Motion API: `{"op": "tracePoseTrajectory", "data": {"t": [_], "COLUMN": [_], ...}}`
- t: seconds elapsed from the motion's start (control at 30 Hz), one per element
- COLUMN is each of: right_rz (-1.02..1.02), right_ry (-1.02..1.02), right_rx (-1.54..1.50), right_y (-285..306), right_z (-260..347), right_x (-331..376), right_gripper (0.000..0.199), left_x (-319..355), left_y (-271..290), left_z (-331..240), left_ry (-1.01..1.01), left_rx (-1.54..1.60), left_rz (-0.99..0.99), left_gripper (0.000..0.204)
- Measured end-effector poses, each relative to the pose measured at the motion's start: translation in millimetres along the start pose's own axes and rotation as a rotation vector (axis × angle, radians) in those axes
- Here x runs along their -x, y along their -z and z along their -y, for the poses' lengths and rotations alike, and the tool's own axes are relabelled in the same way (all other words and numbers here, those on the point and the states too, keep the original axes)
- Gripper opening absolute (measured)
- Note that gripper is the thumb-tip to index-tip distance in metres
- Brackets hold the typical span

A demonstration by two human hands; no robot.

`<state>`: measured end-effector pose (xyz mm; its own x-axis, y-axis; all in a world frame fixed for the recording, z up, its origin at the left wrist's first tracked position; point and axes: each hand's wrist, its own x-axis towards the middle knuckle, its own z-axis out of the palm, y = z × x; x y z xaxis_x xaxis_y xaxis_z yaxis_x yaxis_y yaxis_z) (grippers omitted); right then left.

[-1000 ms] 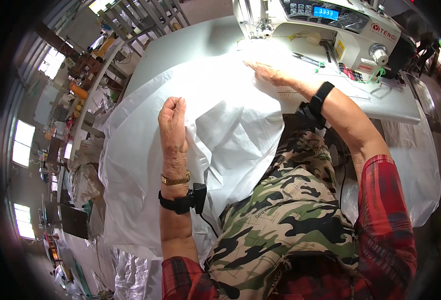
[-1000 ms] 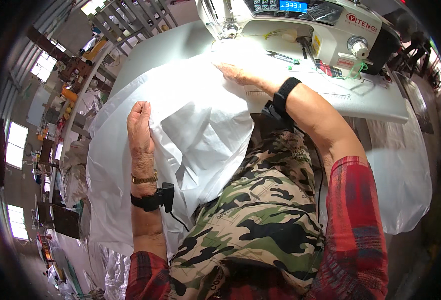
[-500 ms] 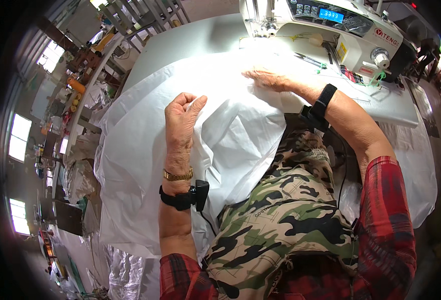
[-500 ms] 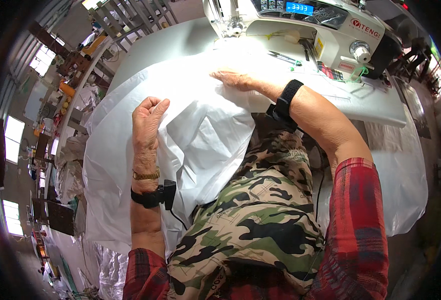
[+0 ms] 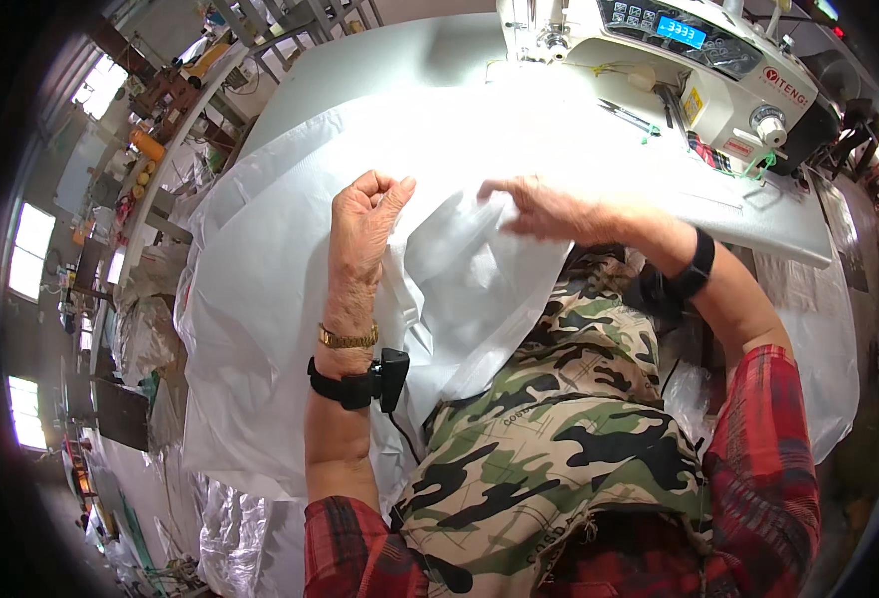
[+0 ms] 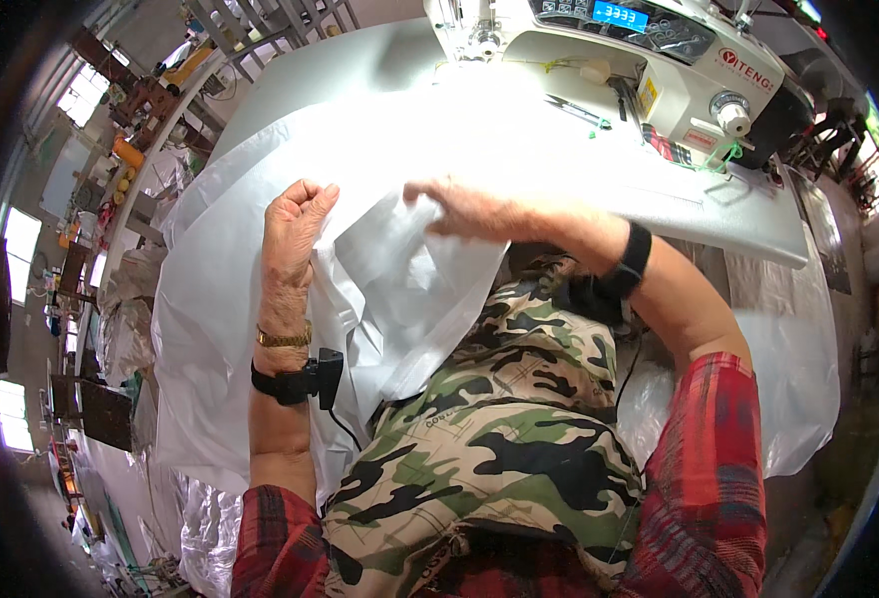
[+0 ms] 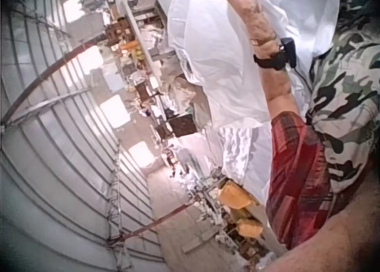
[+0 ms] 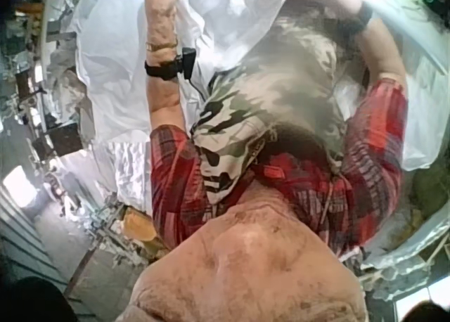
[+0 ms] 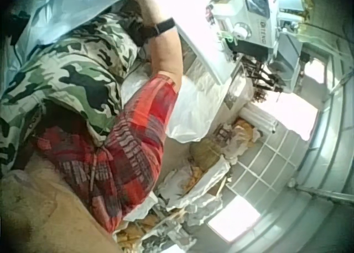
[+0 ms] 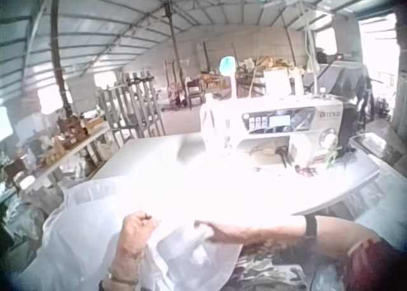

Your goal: Sewing together large white plastic sheets using an industrial sewing machine in a manufacturing facility.

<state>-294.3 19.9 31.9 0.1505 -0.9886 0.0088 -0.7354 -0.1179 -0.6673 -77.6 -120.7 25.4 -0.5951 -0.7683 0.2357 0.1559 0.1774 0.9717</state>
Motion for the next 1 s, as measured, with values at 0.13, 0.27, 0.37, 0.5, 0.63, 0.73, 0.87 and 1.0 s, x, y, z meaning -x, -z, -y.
{"op": "tracePoseTrajectory", "data": {"t": [0.13, 0.27, 0.37, 0.5, 0.63, 0.73, 0.87, 1.0], "right_rz": [-0.178, 0.067, 0.242, 0.225, 0.304, -0.255, -0.84, -0.404], "right_ry": [0.145, -0.174, -0.368, 0.121, 0.392, -0.148, -0.2, -0.332], "right_rx": [0.31, 0.187, -0.132, 0.154, -0.333, -0.491, -0.892, -1.21], "right_y": [13, 28, 25, -25, -53, -58, -74, -83], "right_z": [-52, -50, -10, 62, 84, 57, 23, 19], "right_x": [-29, -32, -9, 36, 69, 66, 54, 56], "right_gripper": [0.037, 0.028, 0.026, 0.014, 0.014, 0.013, 0.026, 0.039], "left_x": [-1, 0, 4, 21, 37, 39, 38, 41], "left_y": [1, 4, 1, -10, -21, -21, -21, -23], "left_z": [-4, -2, 4, 14, 26, 28, 27, 24], "left_ry": [0.074, 0.075, 0.12, 0.167, 0.176, 0.176, 0.115, 0.074], "left_rx": [-0.027, -0.024, 0.002, -0.059, -0.089, -0.013, -0.017, -0.137], "left_rz": [0.021, 0.014, 0.021, 0.094, 0.084, 0.054, 0.056, 0.114], "left_gripper": [0.018, 0.018, 0.018, 0.018, 0.017, 0.017, 0.017, 0.022]}}
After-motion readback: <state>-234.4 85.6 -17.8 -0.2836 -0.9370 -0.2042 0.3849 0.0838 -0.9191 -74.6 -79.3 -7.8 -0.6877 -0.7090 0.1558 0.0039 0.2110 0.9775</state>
